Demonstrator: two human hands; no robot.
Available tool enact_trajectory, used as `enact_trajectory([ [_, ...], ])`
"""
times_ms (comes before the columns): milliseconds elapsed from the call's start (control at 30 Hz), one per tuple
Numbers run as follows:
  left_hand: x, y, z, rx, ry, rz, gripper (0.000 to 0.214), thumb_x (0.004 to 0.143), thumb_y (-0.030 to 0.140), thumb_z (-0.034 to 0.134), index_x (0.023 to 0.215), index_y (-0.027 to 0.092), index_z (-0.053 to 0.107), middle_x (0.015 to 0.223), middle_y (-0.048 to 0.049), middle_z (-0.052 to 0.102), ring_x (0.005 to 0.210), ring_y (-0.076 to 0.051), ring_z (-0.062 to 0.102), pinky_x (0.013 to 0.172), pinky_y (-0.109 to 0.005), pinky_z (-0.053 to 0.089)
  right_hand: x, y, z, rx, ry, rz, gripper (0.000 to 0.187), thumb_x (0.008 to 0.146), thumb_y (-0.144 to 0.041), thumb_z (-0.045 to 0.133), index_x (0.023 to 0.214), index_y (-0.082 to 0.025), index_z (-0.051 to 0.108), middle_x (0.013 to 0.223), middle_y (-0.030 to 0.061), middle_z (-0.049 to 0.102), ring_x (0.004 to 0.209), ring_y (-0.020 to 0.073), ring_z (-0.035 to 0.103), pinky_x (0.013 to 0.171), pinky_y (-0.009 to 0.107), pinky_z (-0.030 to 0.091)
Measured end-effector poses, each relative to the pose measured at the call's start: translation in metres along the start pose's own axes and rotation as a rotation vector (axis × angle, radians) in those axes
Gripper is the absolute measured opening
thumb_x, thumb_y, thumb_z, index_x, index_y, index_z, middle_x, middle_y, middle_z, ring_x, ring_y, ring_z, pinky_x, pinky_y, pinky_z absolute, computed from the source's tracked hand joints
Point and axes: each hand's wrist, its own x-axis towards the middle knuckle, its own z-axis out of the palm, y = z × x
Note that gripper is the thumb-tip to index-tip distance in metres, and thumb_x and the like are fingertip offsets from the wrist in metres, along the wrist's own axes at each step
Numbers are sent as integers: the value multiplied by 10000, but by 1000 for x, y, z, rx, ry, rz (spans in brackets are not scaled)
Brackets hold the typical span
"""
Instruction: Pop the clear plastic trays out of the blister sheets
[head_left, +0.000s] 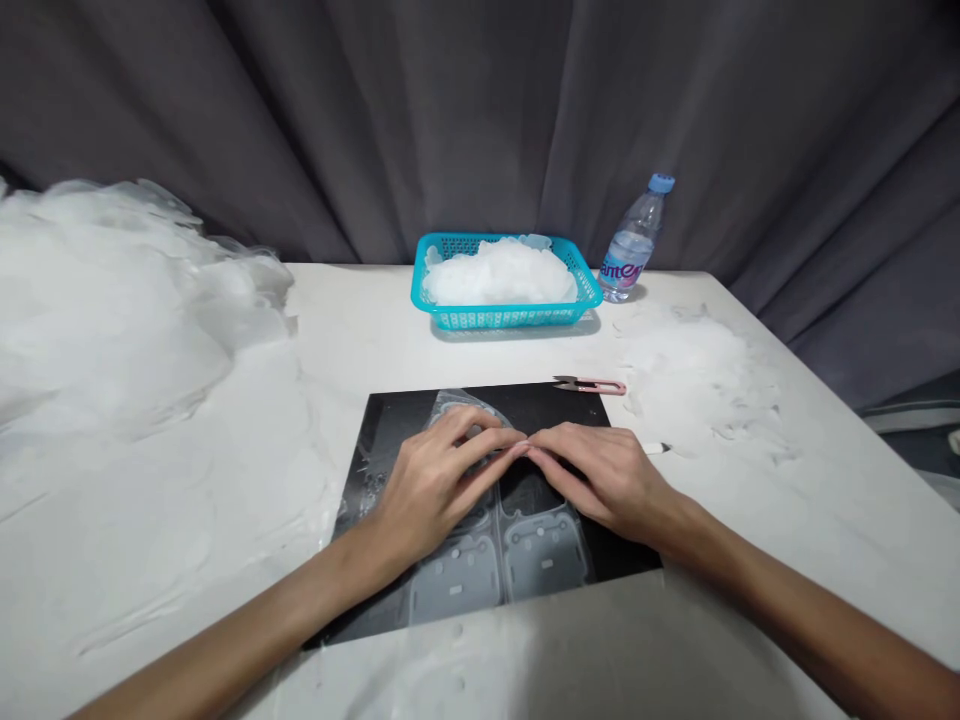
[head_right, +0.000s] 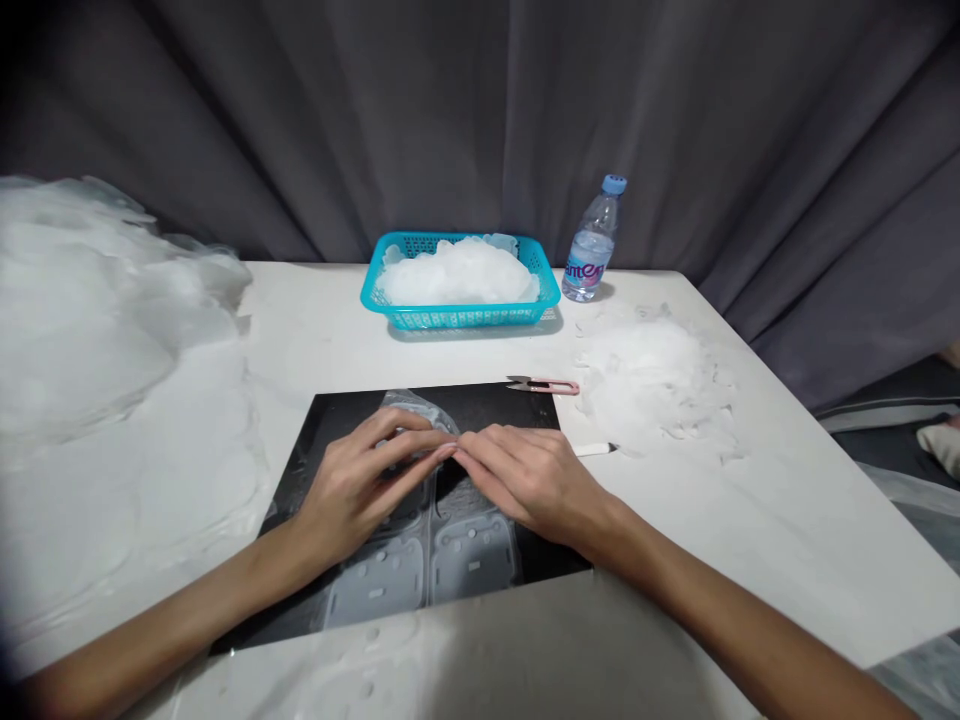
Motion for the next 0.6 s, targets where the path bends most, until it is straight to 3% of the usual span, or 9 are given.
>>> enact_trajectory([
  [200, 4, 5, 2, -158, -35, -64, 104, 1048, 204, 596, 1058, 215, 699, 1034, -51, 695, 942, -180, 683, 869, -311, 546, 9, -1, -2, -62, -5, 71, 193, 1047, -161, 482, 919, -201, 621, 810, 38, 682, 728, 171, 632, 667, 316, 482],
  [300, 8, -1, 2, -248, 82, -302, 181, 1034, 305, 629, 888, 198, 649, 869, -18, 670, 779, -156, 645, 722, -271, 522, 8, 1, -1, -178, 53, 31, 217, 1000, -108, 477, 858, -218, 600, 753, 29, 643, 695, 178, 602, 642, 324, 451],
  [400, 13, -12, -2, -329, 168, -514, 263, 1012, 392, 653, 851, 185, 643, 778, 2, 645, 693, -140, 607, 644, -242, 481, 3, 5, -1, -215, 96, 34, 202, 982, -97, 495, 852, -228, 578, 780, 34, 653, 705, 180, 612, 652, 323, 452],
  [533, 14, -17, -5, -424, 155, -496, 240, 1010, 403, 659, 919, 183, 677, 865, -16, 661, 788, -151, 623, 734, -255, 499, -1, 22, -2, -60, 186, 371, 134, 986, -158, 526, 873, -230, 519, 752, 1, 600, 647, 156, 570, 661, 311, 454],
  [600, 12, -16, -4, -447, 148, -438, 194, 1017, 362, 657, 929, 190, 677, 887, -15, 647, 806, -146, 609, 747, -254, 497, 0, 30, -1, 6, 172, 491, 142, 959, -167, 545, 842, -231, 497, 720, -16, 571, 626, 148, 542, 671, 314, 450],
])
